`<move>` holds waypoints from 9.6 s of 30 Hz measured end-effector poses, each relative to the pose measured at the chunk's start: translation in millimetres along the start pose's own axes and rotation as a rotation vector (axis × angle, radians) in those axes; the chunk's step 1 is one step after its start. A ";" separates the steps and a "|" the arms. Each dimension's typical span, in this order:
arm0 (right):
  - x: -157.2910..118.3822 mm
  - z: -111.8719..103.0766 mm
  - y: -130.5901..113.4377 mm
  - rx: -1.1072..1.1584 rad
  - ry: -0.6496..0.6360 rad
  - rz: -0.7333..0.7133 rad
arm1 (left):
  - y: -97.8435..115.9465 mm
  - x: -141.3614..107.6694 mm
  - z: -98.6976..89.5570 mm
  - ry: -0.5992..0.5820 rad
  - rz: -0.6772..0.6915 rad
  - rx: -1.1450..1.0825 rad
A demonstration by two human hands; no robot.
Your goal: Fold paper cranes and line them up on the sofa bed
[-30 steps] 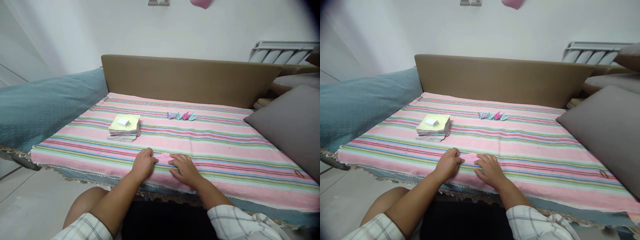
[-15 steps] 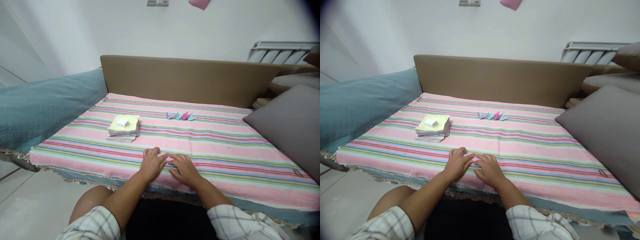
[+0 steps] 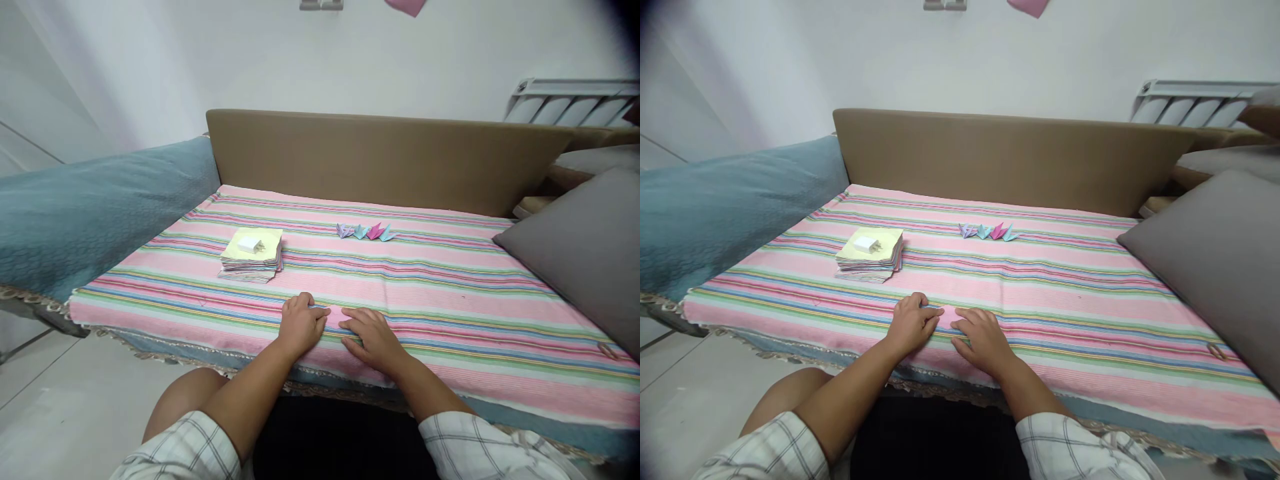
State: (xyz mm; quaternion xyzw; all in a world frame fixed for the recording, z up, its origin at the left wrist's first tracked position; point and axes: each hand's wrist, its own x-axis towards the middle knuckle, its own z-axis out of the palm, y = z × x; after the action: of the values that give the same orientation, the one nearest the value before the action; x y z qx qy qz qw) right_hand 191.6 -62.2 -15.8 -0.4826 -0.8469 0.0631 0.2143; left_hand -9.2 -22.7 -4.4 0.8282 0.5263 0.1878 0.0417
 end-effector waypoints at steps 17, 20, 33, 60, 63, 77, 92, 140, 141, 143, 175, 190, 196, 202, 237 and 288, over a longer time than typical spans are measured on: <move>3.8 -3.2 -0.4 0.011 -0.017 0.004 | -3.4 3.4 -1.0 0.059 0.343 0.115; 4.2 -3.4 0.4 0.000 -0.019 0.001 | -3.5 3.0 -5.7 -0.007 0.315 0.140; 9.0 -1.6 6.2 -0.029 -0.013 -0.034 | -2.7 9.4 -20.3 -0.188 0.324 0.210; 22.0 7.4 0.6 -0.215 0.161 -0.006 | -4.2 15.6 -7.5 -0.042 0.323 0.063; 24.3 10.5 3.6 -0.236 0.188 -0.015 | -4.2 15.6 -7.4 -0.038 0.315 0.043; 26.6 11.0 5.9 -0.167 0.236 -0.007 | -8.5 23.6 2.7 -0.006 0.336 0.033; 29.6 -14.7 -4.6 0.194 0.151 0.153 | -1.3 23.1 -22.5 -0.125 0.261 -0.179; 40.4 -15.7 1.2 -0.082 0.197 0.368 | 5.9 -7.8 3.9 0.012 0.520 0.018; 37.8 -13.1 -0.9 -0.097 0.244 0.261 | 5.9 -7.7 3.9 0.012 0.516 0.016; 31.7 -6.2 -4.9 -0.076 0.254 0.074 | 5.7 -7.4 4.3 0.010 0.517 0.006; 15.5 8.5 3.8 0.042 0.177 -0.051 | -4.7 3.1 -11.3 0.088 0.335 0.026; 15.3 3.9 16.5 0.098 0.102 -0.037 | -5.2 17.8 -3.2 -0.084 0.357 0.037; 15.9 5.7 15.1 0.092 0.118 -0.031 | -6.0 17.5 -1.1 -0.062 0.377 0.044; 15.6 5.5 11.6 0.107 0.140 0.001 | -6.5 17.1 0.6 -0.051 0.363 -0.004; 24.9 15.6 4.4 0.127 0.210 0.252 | 3.7 21.6 1.8 -0.087 0.154 -0.091; -0.3 10.6 9.8 -0.145 0.187 -0.130 | -2.1 21.8 9.5 -0.118 0.164 -0.154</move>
State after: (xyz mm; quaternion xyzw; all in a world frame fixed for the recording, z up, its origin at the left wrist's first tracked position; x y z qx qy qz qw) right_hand 195.0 -56.3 -28.5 -0.4447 -0.8551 -0.0576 0.2605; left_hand 0.5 -1.2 -7.9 0.8726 0.4374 0.1812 0.1206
